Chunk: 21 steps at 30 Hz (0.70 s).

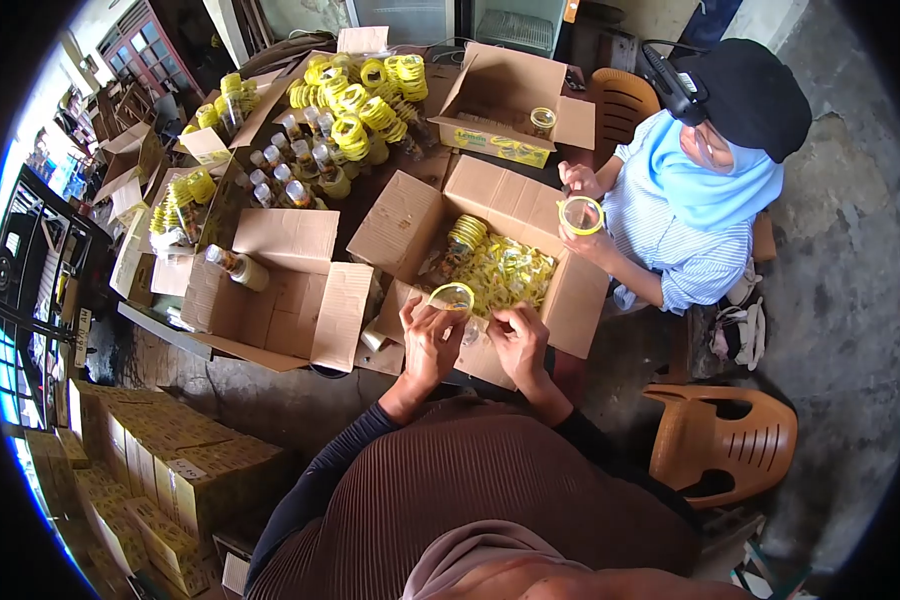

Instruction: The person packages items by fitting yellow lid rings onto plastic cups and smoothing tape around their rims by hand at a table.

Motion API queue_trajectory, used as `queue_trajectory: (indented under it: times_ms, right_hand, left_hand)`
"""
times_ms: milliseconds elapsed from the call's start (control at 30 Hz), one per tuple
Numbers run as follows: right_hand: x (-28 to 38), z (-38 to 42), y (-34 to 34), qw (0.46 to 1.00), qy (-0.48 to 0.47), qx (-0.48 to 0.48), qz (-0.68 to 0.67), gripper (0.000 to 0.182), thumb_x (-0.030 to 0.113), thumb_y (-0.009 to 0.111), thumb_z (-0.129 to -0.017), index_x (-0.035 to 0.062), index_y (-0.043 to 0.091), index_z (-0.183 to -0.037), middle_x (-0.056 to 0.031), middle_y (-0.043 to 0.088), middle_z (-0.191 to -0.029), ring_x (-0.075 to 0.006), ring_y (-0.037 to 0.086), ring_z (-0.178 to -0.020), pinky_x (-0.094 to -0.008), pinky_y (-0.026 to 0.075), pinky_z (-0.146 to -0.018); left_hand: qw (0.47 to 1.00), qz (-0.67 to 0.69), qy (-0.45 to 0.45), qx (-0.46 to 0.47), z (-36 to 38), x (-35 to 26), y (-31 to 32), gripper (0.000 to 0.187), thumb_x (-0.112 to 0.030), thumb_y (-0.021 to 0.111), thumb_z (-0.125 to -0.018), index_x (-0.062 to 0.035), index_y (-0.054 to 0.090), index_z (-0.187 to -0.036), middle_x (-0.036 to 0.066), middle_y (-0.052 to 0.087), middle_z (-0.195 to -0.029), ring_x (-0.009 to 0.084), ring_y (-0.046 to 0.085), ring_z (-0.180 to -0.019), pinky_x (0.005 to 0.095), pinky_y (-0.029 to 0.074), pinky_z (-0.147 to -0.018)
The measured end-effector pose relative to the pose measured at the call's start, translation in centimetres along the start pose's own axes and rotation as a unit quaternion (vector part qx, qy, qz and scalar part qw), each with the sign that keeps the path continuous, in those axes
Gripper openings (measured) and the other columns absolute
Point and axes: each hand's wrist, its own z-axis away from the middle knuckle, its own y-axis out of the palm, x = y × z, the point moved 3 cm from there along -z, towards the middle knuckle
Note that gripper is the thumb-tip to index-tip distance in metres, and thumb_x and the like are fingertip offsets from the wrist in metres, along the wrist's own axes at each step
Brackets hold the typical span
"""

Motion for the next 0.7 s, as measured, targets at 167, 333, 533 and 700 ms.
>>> queue_trajectory:
  times_ms: [167, 333, 533, 700]
  right_hand:
    - [1.2, -0.2, 0.9, 0.997, -0.06, 0.02, 0.045, 0.017, -0.002, 0.073, -0.07, 0.0065, 0.06, -0.079, -0.0078, 0.053, -0.072, -0.027, 0.058, -0.064, -0.038, 0.047, -0.056]
    - [1.2, -1.6, 2.2, 0.992, -0.08, 0.051, 0.078, 0.014, 0.002, 0.072, -0.072, 0.0065, 0.061, -0.079, -0.008, 0.054, -0.074, -0.0277, 0.059, -0.067, -0.0387, 0.047, -0.057]
    - [0.6, -3.7, 4.1, 0.995, -0.04, 0.042, 0.084, 0.013, 0.002, 0.072, -0.073, 0.004, 0.064, -0.083, -0.01, 0.055, -0.075, -0.0294, 0.06, -0.068, -0.0387, 0.048, -0.059]
    - [0.4, -3.3, 4.4, 0.998, 0.065, 0.024, 0.004, 0.013, -0.002, 0.071, -0.075, 0.0019, 0.064, -0.086, -0.0103, 0.059, -0.077, -0.0248, 0.064, -0.07, -0.0334, 0.049, -0.059]
  left_hand:
    - [1.0, 0.015, 0.003, 0.027, -0.4, 0.9, -0.6, 0.011, -0.006, 0.073, -0.076, -0.0093, 0.068, -0.085, 0.003, 0.067, -0.072, 0.018, 0.063, -0.07, 0.0446, 0.036, -0.1]
    - [0.999, 0.035, 0.032, 0.025, -1.7, 2.4, -1.3, 0.01, -0.006, 0.072, -0.077, -0.0101, 0.068, -0.086, 0.003, 0.067, -0.071, 0.0181, 0.062, -0.068, 0.0445, 0.037, -0.1]
    - [0.993, 0.055, 0.072, 0.075, -2.3, 2.7, -1.8, 0.012, -0.006, 0.071, -0.077, -0.0108, 0.068, -0.087, 0.003, 0.066, -0.071, 0.018, 0.063, -0.072, 0.0472, 0.033, -0.102]
    - [0.993, 0.073, 0.038, 0.082, -3.3, 4.5, -1.6, 0.015, -0.006, 0.071, -0.075, -0.0117, 0.067, -0.088, 0.002, 0.069, -0.081, 0.0175, 0.065, -0.08, 0.0483, 0.031, -0.104]
